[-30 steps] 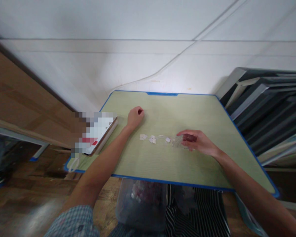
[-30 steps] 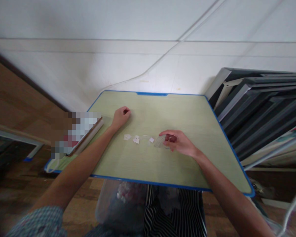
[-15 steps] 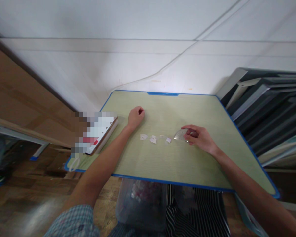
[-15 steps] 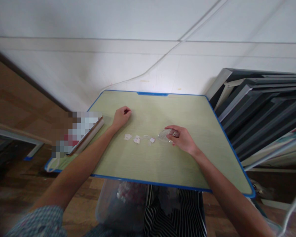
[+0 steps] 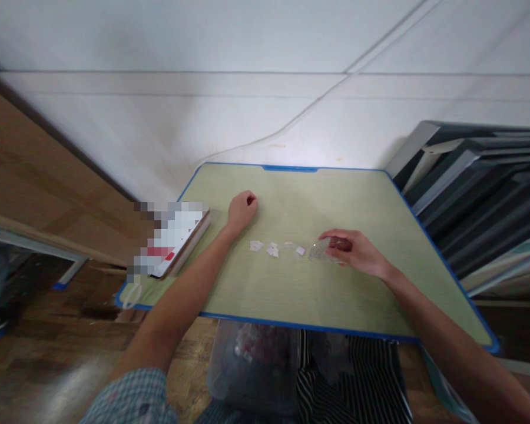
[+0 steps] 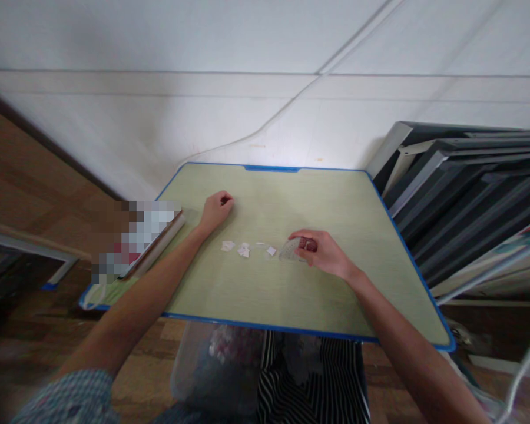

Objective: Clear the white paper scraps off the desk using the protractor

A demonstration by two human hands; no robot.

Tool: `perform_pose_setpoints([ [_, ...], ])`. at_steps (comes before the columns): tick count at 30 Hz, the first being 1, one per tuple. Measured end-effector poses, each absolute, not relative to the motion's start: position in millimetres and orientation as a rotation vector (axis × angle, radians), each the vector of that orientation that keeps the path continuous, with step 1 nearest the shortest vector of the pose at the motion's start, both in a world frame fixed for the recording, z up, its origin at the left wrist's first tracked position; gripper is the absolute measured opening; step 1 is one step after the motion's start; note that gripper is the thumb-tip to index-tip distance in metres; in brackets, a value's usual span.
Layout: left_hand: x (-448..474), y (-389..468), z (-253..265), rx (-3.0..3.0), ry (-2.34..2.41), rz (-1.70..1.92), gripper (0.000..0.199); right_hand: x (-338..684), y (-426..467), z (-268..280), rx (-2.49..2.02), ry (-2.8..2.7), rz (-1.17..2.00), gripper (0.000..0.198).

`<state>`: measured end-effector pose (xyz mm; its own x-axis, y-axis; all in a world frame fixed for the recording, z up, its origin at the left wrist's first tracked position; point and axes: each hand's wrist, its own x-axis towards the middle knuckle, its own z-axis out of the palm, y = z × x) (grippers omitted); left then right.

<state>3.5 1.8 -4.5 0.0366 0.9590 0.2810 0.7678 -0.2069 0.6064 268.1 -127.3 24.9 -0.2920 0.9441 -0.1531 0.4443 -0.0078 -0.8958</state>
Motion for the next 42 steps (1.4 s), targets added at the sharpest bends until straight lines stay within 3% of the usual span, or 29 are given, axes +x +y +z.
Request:
perform_pose_setpoints([
  [6,3.9,1.5,-4.1,2.029,1.768,0.946,0.016,265.8,-127.3,24.9,-1.374,-1.715,1.342,0.036],
  [22,4.0,1.1,-3.7,2.02,1.76,0.947,0.017,262.6,-123.0,10.8,-1.367,-1.743,1.086,0.04],
  [33,3.9,0.8,-3.6,2.027,1.753,0.954,0.017,271.3,-124.0,14.1,-1.485,-1.934,0.421,0.03],
  [42,4.1,0.9,-3.8,2.011,1.76,0.955,0.016,270.1,-124.4,15.2,-1.437,-1.94,0.527,0.029],
])
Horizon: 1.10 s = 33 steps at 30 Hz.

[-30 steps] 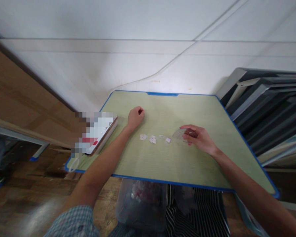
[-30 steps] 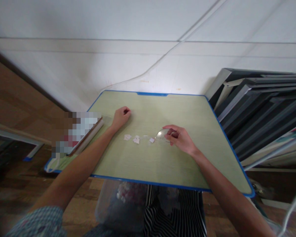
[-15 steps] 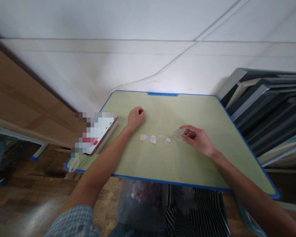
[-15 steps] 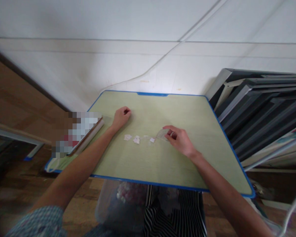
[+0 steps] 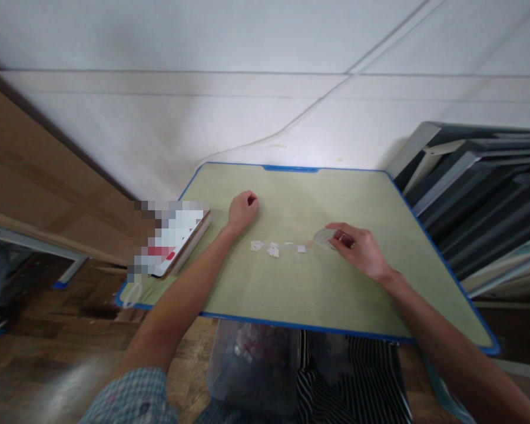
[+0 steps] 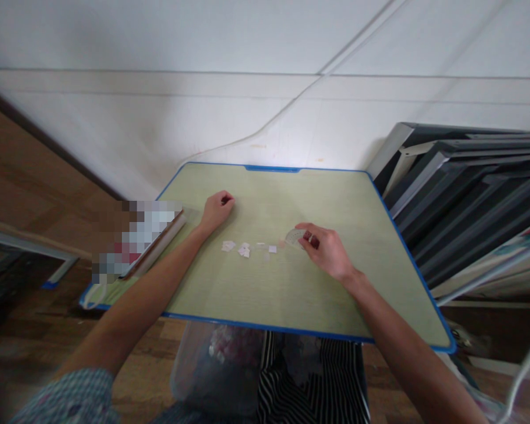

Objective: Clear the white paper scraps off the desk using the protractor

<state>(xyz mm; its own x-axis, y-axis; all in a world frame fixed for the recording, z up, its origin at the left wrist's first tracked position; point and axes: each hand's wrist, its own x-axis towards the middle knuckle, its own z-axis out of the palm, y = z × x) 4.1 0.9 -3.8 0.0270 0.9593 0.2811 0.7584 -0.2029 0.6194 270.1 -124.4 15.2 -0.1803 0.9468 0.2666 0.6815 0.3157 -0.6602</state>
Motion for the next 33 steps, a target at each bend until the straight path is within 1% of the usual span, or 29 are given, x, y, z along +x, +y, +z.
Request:
perform_pose_setpoints([
  [5,3.5,1.7,-4.5,2.011,1.748,0.962,0.016,270.4,-125.6,18.8,-1.397,-1.912,0.848,0.031],
  [9,3.3,2.2,-5.2,2.015,1.753,0.956,0.017,269.9,-126.7,22.2,-1.386,-1.89,1.005,0.031],
  [13,3.8,1.7,-4.7,2.019,1.756,0.958,0.016,268.5,-128.3,25.9,-1.397,-1.898,1.087,0.031],
  [23,4.0,1.4,-4.0,2.023,1.756,0.956,0.015,268.7,-130.4,28.0,-1.322,-2.001,1.294,0.024],
  [33,4.4,1.0,-3.5,2.029,1.756,0.94,0.016,266.3,-132.2,24.3,-1.303,-1.878,1.408,0.024],
])
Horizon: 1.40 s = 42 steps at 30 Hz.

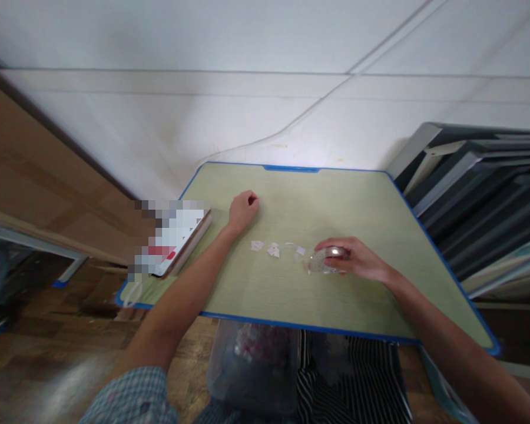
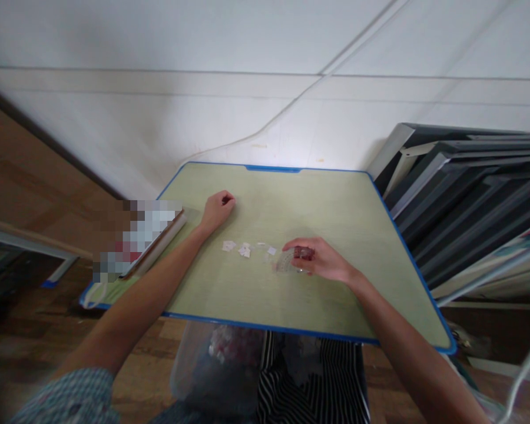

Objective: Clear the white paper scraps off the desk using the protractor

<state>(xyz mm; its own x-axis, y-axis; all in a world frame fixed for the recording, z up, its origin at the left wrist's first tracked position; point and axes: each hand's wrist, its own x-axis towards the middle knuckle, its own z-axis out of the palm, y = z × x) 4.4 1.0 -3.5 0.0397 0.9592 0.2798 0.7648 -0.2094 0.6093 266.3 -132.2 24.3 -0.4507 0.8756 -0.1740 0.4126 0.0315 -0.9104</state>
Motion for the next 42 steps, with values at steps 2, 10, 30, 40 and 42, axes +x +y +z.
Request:
perform_pose_setpoints([
  [2,4.5,0.7,-2.8,2.026,1.763,0.929,0.016,265.6,-132.6,22.6,-1.29,-1.861,1.409,0.026],
  [10,4.1,0.1,-2.6,2.026,1.766,0.933,0.017,264.6,-132.7,20.6,-1.284,-1.856,1.38,0.025],
  [30,4.8,-0.5,-1.9,2.014,1.772,0.932,0.016,265.8,-129.9,23.2,-1.352,-1.843,1.204,0.029],
  [40,4.4,-0.1,-2.0,2.018,1.772,0.93,0.017,264.8,-130.7,24.2,-1.323,-1.86,1.272,0.025],
  [42,4.3,0.3,-2.6,2.013,1.772,0.935,0.017,264.6,-131.0,23.4,-1.319,-1.858,1.283,0.025],
])
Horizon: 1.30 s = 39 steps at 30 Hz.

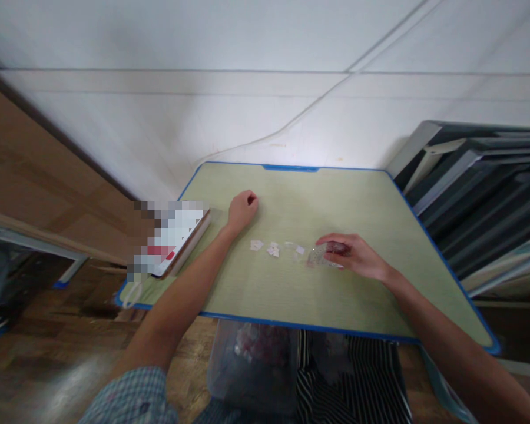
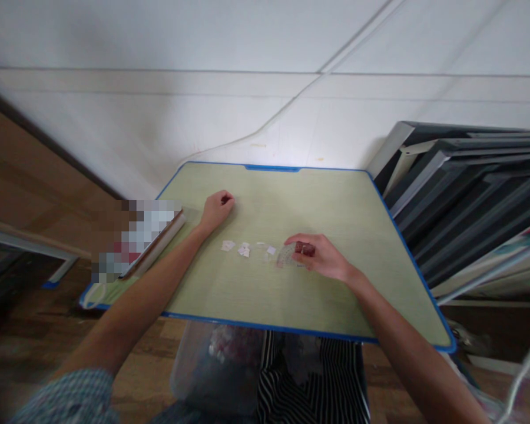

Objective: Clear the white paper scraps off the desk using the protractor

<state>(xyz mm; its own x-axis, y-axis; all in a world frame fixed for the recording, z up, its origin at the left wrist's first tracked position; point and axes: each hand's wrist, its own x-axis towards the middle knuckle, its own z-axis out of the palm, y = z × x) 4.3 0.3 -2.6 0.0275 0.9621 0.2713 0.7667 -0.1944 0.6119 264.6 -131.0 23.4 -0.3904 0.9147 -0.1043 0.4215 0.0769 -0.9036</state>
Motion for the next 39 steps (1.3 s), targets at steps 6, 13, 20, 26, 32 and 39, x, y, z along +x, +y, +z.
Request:
perform_pose_setpoints([
  [6,4.3,-0.2,-2.2,2.016,1.77,0.94,0.016,265.2,-130.1,21.7,-1.323,-1.828,1.262,0.029],
  [13,5.0,-0.8,-1.4,2.011,1.759,0.952,0.016,265.4,-130.1,24.4,-1.34,-1.842,1.199,0.028],
  [20,4.8,0.0,-2.1,2.017,1.758,0.939,0.017,263.5,-130.6,24.9,-1.349,-1.863,1.219,0.028],
  [26,4.5,0.6,-3.0,2.018,1.761,0.948,0.016,263.1,-130.4,27.1,-1.334,-1.882,1.22,0.027],
  [32,4.5,0.9,-3.0,2.02,1.754,0.954,0.016,263.4,-131.1,26.6,-1.353,-1.856,1.275,0.029],
  [39,4.5,1.1,-3.7,2.023,1.754,0.958,0.016,264.9,-129.2,22.6,-1.327,-1.869,1.297,0.027],
])
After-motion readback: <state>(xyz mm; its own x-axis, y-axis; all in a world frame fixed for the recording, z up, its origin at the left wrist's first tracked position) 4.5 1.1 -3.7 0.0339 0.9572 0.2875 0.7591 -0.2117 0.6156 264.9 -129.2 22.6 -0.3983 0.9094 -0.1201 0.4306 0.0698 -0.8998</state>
